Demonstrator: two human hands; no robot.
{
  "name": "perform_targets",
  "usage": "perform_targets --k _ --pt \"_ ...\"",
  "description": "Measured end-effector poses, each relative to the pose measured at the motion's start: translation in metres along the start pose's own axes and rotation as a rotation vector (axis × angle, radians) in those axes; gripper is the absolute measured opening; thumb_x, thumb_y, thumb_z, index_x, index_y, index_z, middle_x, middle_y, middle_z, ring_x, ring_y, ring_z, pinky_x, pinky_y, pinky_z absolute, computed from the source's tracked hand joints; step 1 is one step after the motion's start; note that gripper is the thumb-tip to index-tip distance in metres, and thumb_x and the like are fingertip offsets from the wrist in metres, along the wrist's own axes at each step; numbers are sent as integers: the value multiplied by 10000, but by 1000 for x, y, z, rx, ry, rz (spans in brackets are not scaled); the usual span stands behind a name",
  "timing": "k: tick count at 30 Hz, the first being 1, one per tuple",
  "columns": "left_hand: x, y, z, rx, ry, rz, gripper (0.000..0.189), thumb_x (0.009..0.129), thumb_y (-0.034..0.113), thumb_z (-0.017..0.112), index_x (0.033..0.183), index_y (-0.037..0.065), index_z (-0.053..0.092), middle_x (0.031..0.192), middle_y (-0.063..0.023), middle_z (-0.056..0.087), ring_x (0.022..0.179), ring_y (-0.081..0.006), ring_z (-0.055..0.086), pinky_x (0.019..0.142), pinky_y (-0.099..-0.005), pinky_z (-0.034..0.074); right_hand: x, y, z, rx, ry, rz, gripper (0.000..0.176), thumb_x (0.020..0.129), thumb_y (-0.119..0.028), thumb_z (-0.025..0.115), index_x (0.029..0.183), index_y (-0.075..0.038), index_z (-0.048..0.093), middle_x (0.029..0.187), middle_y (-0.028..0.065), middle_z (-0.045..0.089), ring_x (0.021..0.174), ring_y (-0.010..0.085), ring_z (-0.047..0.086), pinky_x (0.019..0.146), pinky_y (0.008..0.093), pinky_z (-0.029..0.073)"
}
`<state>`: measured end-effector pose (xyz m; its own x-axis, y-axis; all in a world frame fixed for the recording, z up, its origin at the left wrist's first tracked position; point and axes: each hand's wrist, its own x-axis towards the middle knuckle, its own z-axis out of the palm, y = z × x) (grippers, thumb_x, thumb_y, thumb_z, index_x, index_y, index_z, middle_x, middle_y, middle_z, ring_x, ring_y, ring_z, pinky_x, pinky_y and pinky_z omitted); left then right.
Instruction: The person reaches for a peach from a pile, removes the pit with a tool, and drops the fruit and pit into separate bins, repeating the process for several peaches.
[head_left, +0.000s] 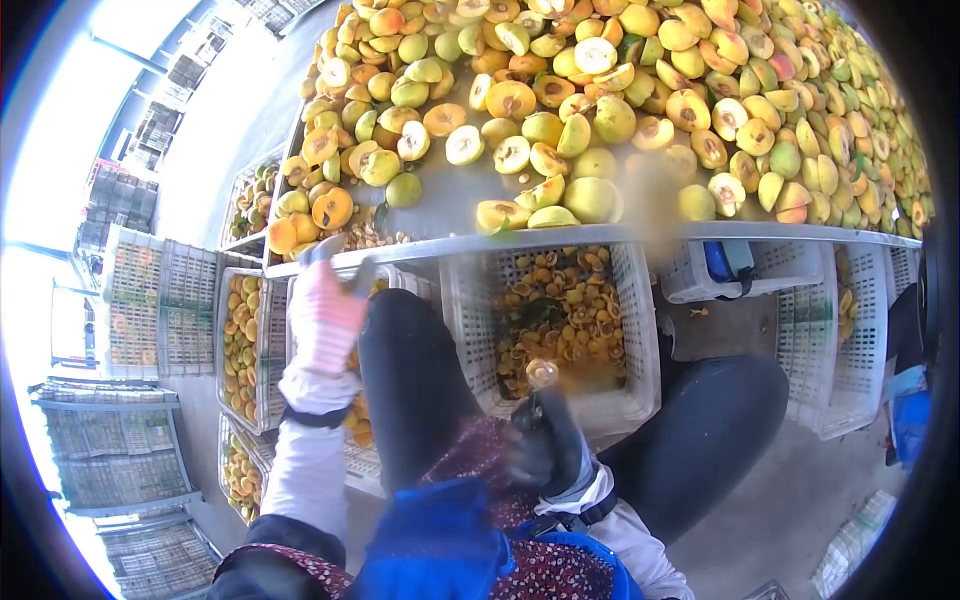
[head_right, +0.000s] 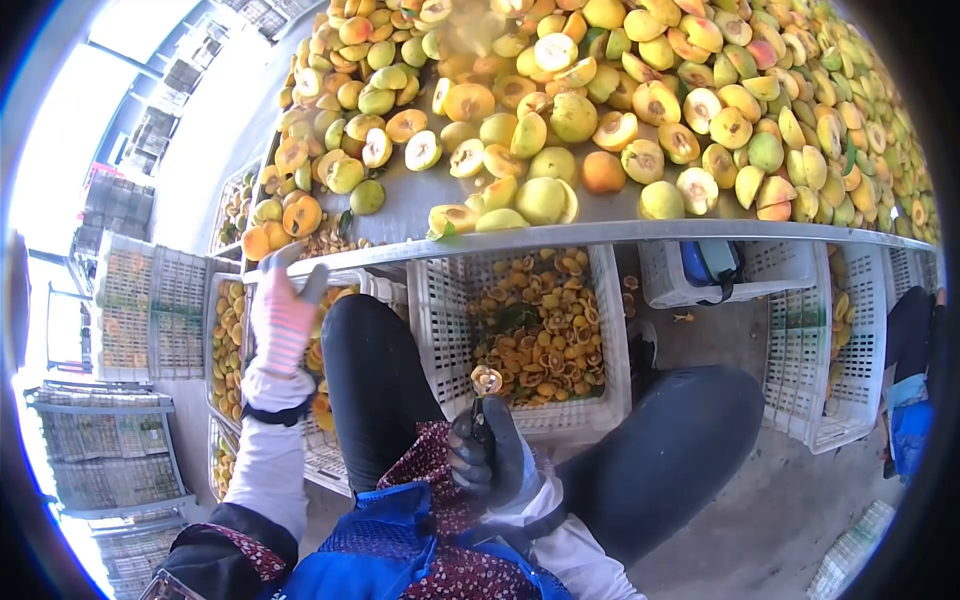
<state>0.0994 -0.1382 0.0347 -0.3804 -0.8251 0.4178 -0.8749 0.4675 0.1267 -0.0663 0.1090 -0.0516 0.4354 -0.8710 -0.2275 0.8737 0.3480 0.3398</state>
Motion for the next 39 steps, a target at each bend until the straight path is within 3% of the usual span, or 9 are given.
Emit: perform_targets --k 3,6,9,15,19,22,30,33,39 --pt "39 73 27 -178 -144 47 250 805 323 669 960 129 652 853 -117 637 821 -294 627 728 -397 500 3 1 4 -121 93 -74 426 943 -523 447 893 -114 553 589 -24 373 439 78 310 377 219 242" --pt "83 115 75 12 -690 -9 334 822 394 630 991 110 681 918 -152 674 921 -288 644 802 -364 500 0 -2 -5 -160 96 -73 411 940 -524 454 887 -123 530 591 -28 383 451 78 325 382 213 250" --pt "97 104 94 -460 -832 181 375 807 396 640 1004 79 683 967 -157 669 915 -267 648 818 -347 494 2 -3 -12 -109 165 -141 400 931 -526 473 878 -132 514 588 -29 383 455 79 330 391 208 260" --pt "55 97 60 -1261 -606 -248 452 788 157 741 1115 -40 499 1053 -108 604 958 -147 589 842 -283 492 -9 -4 36 -361 320 -292 402 928 -501 495 896 -101 521 602 -23 438 460 85 379 403 216 284" --pt "-15 123 29 -1463 -699 -373 648 731 224 796 1227 -30 466 1126 -97 577 1021 -179 582 899 -298 477 -17 -4 55 -695 32 -416 393 933 -478 501 924 -86 532 600 -12 468 457 86 412 404 219 312" --pt "-46 126 19 -1517 -856 -595 612 743 253 785 1216 -27 513 1055 -79 629 964 -148 608 886 -287 480 -2 -4 59 -484 474 -368 335 940 -425 522 949 -91 559 588 -14 482 425 80 417 382 226 323" --pt "-89 116 31 -1619 -797 -596 461 924 377 577 1199 10 528 1023 -71 629 905 -128 607 818 -271 491 1 12 31 -910 642 -437 314 950 -258 532 1200 -71 502 687 46 591 474 130 534 410 257 419" --pt "-103 128 38 -1740 -711 -653 440 959 386 508 1220 31 511 1029 -70 621 902 -137 611 813 -277 497 5 6 3 -2336 530 -1374 325 918 -163 569 1207 -37 489 820 145 624 576 242 592 485 357 466" --pt "-103 145 30 -1611 -567 -623 338 975 293 497 1134 4 566 971 -65 638 857 -119 614 781 -253 495 -1 13 -4 -2453 731 -1347 347 876 -114 601 1184 -16 474 996 241 591 645 395 579 538 433 465"
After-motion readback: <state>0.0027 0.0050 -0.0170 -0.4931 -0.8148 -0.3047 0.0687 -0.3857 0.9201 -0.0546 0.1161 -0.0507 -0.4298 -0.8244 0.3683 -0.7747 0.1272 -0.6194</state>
